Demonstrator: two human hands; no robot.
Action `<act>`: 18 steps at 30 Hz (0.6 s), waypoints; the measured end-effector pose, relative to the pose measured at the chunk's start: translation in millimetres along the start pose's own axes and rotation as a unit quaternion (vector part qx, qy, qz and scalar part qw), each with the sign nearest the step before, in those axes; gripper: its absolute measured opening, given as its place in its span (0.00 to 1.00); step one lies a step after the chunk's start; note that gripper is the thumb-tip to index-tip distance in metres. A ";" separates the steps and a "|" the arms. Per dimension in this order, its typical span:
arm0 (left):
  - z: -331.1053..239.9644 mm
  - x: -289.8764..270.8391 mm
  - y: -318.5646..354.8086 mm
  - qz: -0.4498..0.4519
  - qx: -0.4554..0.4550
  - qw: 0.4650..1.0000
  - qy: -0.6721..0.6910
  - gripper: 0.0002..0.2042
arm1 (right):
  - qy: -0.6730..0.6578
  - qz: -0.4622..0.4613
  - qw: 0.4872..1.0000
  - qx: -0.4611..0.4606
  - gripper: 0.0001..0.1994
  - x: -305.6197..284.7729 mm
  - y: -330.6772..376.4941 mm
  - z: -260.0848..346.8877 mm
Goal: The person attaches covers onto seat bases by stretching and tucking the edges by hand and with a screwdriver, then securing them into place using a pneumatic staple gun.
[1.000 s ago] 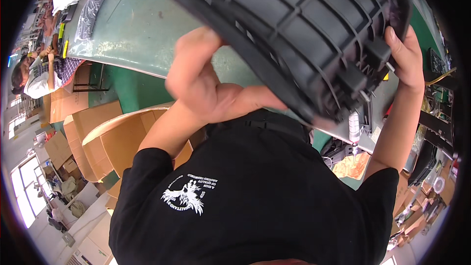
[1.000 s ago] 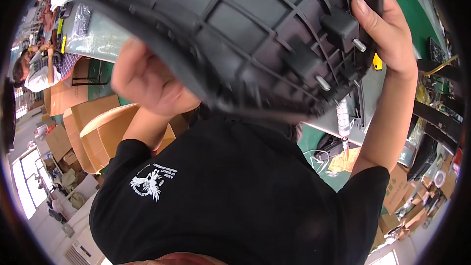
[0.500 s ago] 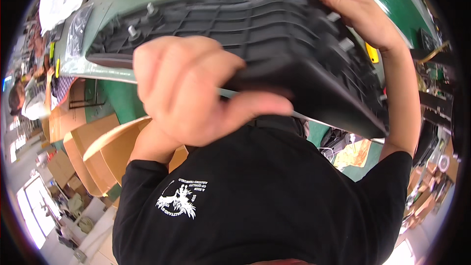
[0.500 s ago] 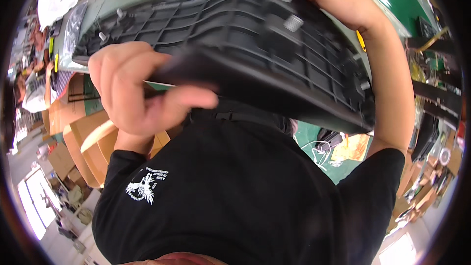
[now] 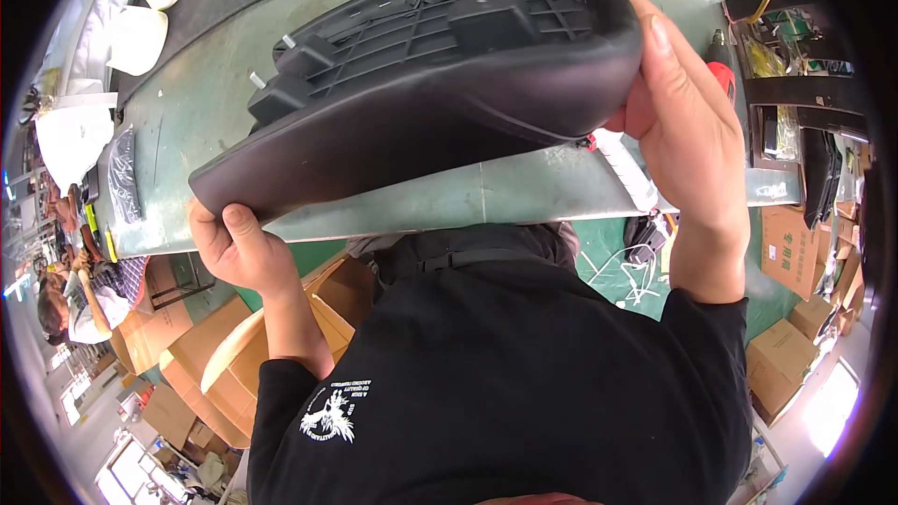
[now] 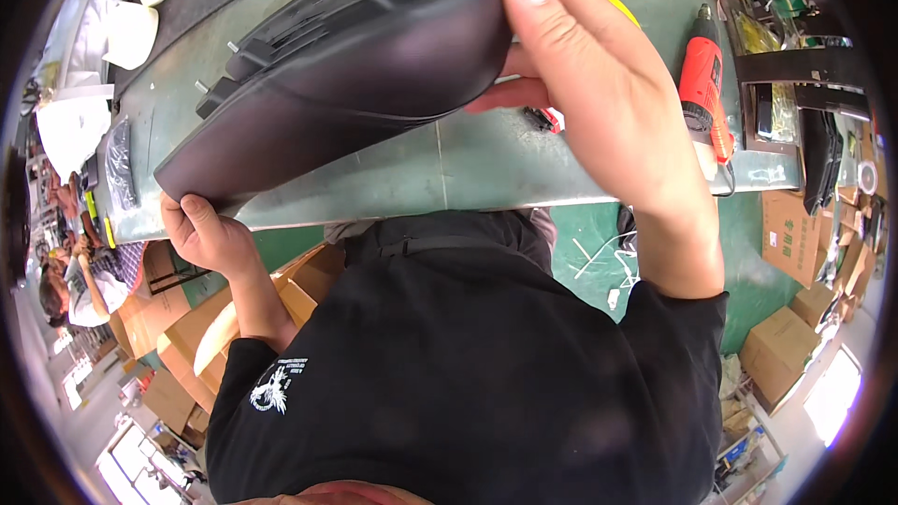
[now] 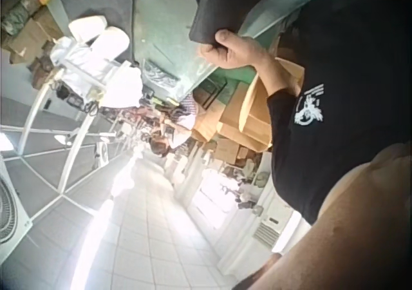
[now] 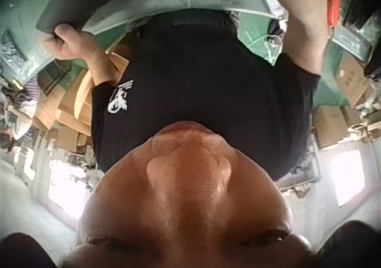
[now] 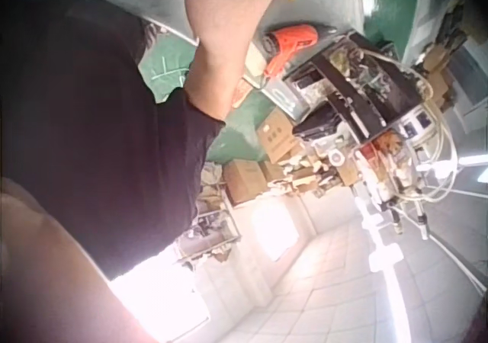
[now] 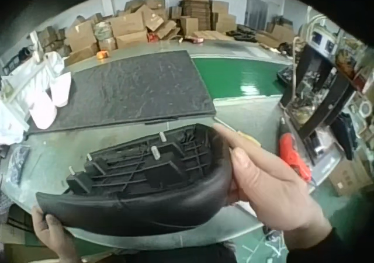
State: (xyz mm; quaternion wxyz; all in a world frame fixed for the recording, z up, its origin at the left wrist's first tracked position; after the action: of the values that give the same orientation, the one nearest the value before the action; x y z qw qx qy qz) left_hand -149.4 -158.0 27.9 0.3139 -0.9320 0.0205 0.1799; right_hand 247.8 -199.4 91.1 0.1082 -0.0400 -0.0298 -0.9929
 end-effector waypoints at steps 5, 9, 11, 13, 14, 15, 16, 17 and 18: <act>14.1 -9.6 21.3 -0.068 -0.008 0.996 0.054 0.20 | -0.065 -0.020 0.997 -0.031 0.35 43.5 -6.2 41.3; 6.4 -13.5 31.6 -0.085 0.024 0.995 0.052 0.26 | 0.020 -0.047 0.973 -0.227 0.34 21.7 -1.8 24.1; -3.2 -13.9 33.9 -0.133 0.019 0.990 -0.038 0.25 | 0.005 -0.068 0.972 -0.225 0.35 29.3 -6.6 24.7; -13.3 -14.4 36.4 -0.094 0.037 0.990 -0.102 0.23 | -0.016 0.001 0.974 -0.228 0.34 23.5 -7.8 22.9; -21.3 -11.9 33.9 -0.044 0.058 0.984 -0.164 0.21 | -0.013 -0.003 0.974 -0.226 0.34 18.1 -9.7 20.7; -37.9 -4.4 25.7 0.022 0.120 0.957 -0.262 0.20 | -0.028 -0.009 0.975 -0.219 0.34 12.1 -12.6 15.8; -34.6 -1.1 28.5 0.024 0.121 0.958 -0.258 0.20 | -0.042 -0.015 0.976 -0.211 0.34 6.1 -16.1 9.7; -31.7 10.8 38.6 0.082 0.158 0.935 -0.305 0.20 | -0.057 -0.012 0.977 -0.205 0.34 2.0 -24.3 3.5; -27.2 25.3 48.6 0.143 0.196 0.906 -0.347 0.20 | -0.072 -0.015 0.977 -0.199 0.34 -4.2 -30.4 -3.2</act>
State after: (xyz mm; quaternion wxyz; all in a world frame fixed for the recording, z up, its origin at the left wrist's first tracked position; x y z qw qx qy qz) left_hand -124.3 -211.2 11.1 0.4487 -0.7172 0.0786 0.5274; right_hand 245.0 -169.0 86.1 0.0808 -0.1319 0.1603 -0.9749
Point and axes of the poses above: each hand's wrist, its own y-axis away from the middle knuckle, its own x-axis out of the palm, z = x × y, the point moved 6 cm from there along -y, towards the middle knuckle, and after that the axes turned 15 degrees about z, right-handed, at the moved point
